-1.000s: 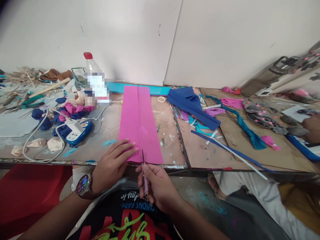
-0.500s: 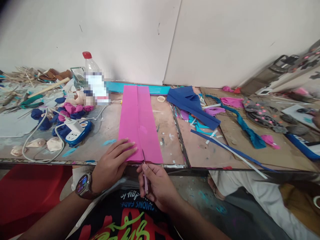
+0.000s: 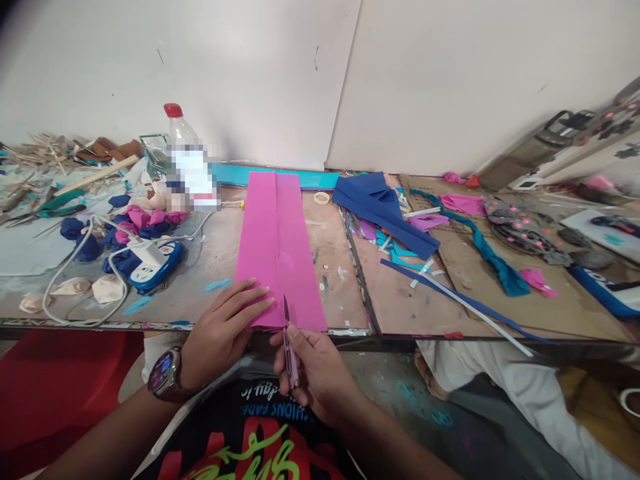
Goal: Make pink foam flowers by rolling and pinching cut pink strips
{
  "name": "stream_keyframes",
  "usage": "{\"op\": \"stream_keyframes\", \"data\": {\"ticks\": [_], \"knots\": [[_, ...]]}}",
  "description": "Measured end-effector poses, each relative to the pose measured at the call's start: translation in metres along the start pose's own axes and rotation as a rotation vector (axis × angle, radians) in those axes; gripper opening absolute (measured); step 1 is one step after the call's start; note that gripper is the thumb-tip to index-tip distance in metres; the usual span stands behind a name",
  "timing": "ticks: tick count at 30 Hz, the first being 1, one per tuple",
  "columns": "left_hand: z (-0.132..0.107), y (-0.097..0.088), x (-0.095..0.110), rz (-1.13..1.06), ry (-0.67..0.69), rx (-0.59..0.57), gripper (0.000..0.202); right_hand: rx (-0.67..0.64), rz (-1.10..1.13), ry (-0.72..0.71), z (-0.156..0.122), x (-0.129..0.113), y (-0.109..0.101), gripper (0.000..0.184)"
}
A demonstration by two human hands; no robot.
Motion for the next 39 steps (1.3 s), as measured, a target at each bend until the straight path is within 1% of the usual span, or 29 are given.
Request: {"op": "stream_keyframes", "data": {"ticks": [10, 21, 28, 31, 36, 39], "knots": [[-0.0026, -0.0023, 0.0026, -0.032, 0.026, -0.017, 0.046, 0.038, 0.0, 0.012, 0.0012, -0.0003, -0.002, 0.06], [-0.0028, -0.0032, 0.0068, -0.015, 0.058, -0.017, 0.046, 0.041, 0.007, 0.019, 0.0016, 0.0006, 0.0002, 0.06], [-0.0048, -0.0029, 0.0067, -0.017, 0.047, -0.017, 0.048, 0.073, 0.011, 0.005, 0.0015, 0.0008, -0.0018, 0.057], [-0.0065, -0.002, 0.0061, -0.018, 0.04, -0.028, 0.048, 0.067, 0.012, -0.001, 0.0018, 0.0017, -0.0016, 0.055], [-0.0076, -0.0029, 0.0074, -0.035, 0.022, -0.021, 0.051, 0.071, 0.019, -0.029, 0.0008, 0.0005, -0.0016, 0.057], [-0.0098, -0.0027, 0.0085, -0.042, 0.003, -0.024, 0.053, 0.073, -0.028, -0.043, -0.0002, 0.0002, -0.0016, 0.06]]}}
Point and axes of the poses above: each hand's wrist, its own z-axis towards the middle knuckle, its own y-axis out of the palm, x = y × z, the point moved 8 cm from there along z, towards the middle knuckle, and after that the axes turned 15 degrees about x, right-handed, at the moved point
